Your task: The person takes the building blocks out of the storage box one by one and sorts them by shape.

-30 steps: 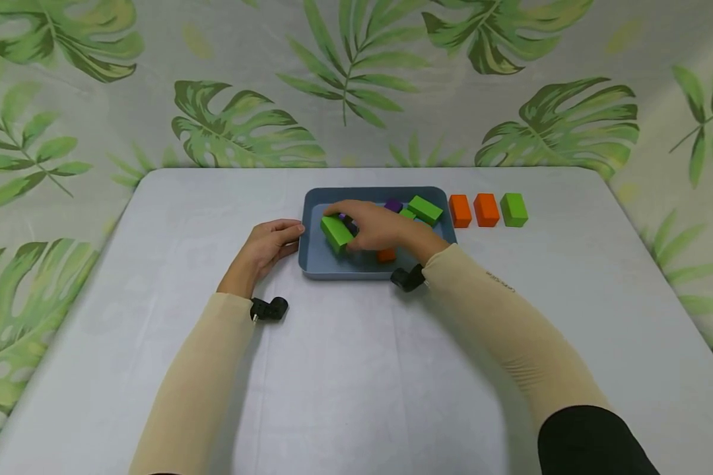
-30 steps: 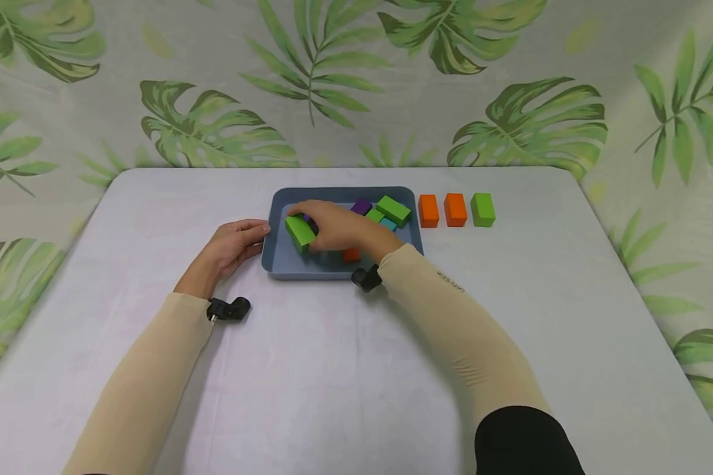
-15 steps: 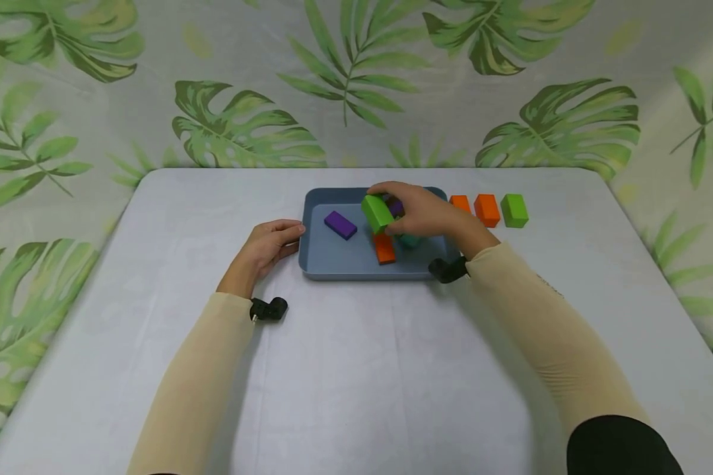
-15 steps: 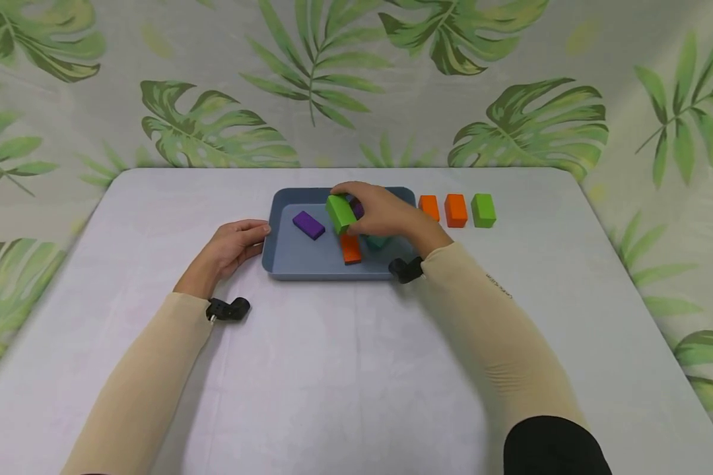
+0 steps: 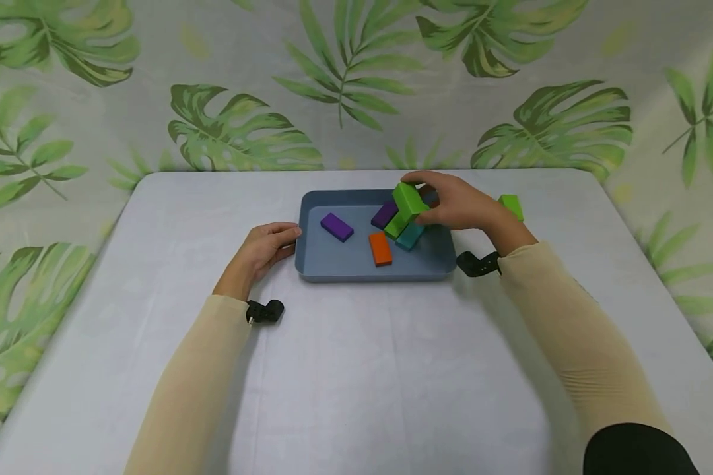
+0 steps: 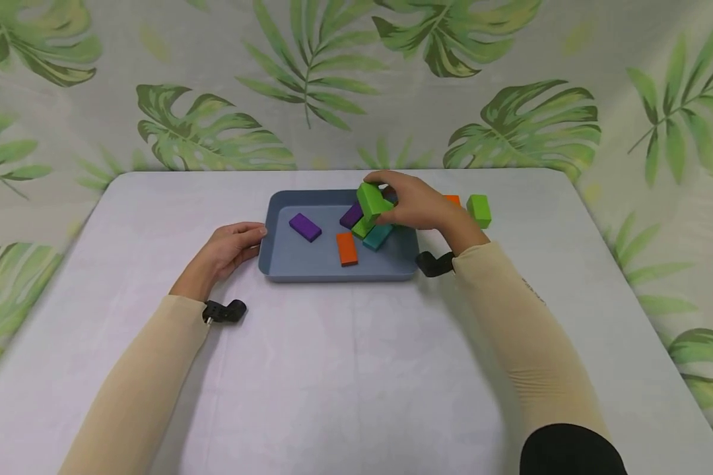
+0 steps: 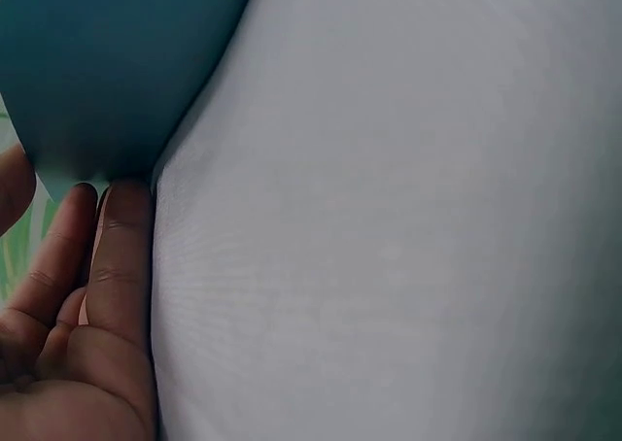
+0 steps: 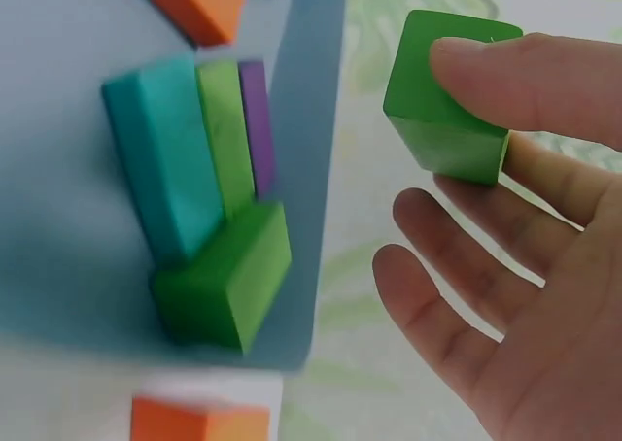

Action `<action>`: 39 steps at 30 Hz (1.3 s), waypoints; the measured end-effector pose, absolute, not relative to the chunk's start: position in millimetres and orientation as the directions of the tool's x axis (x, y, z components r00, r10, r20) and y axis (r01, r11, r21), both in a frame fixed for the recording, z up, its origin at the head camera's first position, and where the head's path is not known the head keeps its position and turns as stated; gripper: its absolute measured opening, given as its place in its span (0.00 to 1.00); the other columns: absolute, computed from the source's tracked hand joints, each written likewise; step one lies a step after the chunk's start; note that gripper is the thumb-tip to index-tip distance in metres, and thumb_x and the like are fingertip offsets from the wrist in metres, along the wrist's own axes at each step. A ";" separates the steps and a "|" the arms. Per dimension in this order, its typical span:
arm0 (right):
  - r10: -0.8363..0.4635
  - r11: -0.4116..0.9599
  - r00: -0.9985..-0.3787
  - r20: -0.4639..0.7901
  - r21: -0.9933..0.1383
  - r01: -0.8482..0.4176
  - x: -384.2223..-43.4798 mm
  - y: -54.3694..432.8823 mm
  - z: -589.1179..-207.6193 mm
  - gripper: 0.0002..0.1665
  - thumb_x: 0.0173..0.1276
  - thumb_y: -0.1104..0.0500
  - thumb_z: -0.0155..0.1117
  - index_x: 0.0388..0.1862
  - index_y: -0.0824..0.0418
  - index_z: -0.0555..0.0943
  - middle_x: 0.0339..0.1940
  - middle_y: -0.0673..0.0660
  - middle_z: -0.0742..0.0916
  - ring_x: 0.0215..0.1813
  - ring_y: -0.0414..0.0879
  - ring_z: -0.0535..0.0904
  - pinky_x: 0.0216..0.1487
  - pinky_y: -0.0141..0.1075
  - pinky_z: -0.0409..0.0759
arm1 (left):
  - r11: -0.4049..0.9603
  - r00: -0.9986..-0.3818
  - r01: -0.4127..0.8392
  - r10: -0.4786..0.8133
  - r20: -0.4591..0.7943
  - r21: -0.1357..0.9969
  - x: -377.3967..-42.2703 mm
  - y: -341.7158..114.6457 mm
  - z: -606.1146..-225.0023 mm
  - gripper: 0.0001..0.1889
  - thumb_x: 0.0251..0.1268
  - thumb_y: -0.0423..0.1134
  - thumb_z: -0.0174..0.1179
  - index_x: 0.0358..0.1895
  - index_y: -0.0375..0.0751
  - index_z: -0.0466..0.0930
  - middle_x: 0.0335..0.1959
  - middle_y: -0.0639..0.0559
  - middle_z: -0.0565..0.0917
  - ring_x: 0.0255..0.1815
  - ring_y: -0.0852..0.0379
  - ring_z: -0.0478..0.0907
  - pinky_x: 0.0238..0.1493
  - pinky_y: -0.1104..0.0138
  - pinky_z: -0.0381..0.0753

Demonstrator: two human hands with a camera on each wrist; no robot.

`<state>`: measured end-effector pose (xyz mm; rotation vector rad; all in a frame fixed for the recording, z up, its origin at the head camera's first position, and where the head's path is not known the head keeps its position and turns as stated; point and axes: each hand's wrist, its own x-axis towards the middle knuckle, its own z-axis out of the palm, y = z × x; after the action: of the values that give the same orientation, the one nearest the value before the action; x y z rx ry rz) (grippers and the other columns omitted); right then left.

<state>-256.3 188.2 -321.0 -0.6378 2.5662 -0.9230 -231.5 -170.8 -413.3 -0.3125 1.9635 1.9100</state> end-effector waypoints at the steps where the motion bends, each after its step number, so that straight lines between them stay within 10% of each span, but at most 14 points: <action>1: -0.509 0.691 -0.845 -0.165 -0.664 -0.286 -255.5 192.3 -319.5 0.44 0.65 0.64 0.67 0.77 0.52 0.61 0.74 0.58 0.70 0.68 0.58 0.72 0.60 0.52 0.82 | 0.052 -0.901 -0.417 0.104 -0.420 0.907 -231.1 -171.4 -413.5 0.25 0.74 0.38 0.57 0.69 0.33 0.69 0.68 0.42 0.72 0.64 0.58 0.74 0.72 0.64 0.74; 12: -0.446 0.761 -0.877 -0.179 -0.592 -0.266 -240.0 237.5 -313.2 0.43 0.63 0.63 0.69 0.76 0.54 0.63 0.72 0.59 0.71 0.68 0.58 0.71 0.63 0.55 0.79 | 0.057 -0.907 -0.402 0.109 -0.406 0.914 -229.6 -172.1 -414.1 0.24 0.74 0.38 0.57 0.68 0.33 0.70 0.64 0.45 0.75 0.60 0.61 0.75 0.61 0.72 0.81; 39: -0.420 0.813 -0.885 -0.200 -0.517 -0.269 -206.7 289.3 -372.7 0.41 0.60 0.68 0.69 0.72 0.67 0.65 0.68 0.68 0.73 0.63 0.65 0.73 0.63 0.63 0.77 | 0.080 -0.903 -0.410 0.101 -0.417 0.908 -228.8 -170.9 -411.9 0.24 0.74 0.40 0.56 0.68 0.34 0.70 0.68 0.44 0.73 0.64 0.59 0.73 0.72 0.64 0.74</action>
<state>-206.7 289.3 -372.7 -0.5250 2.6929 -0.7024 -228.8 -170.9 -411.9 -0.3060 1.9933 1.8803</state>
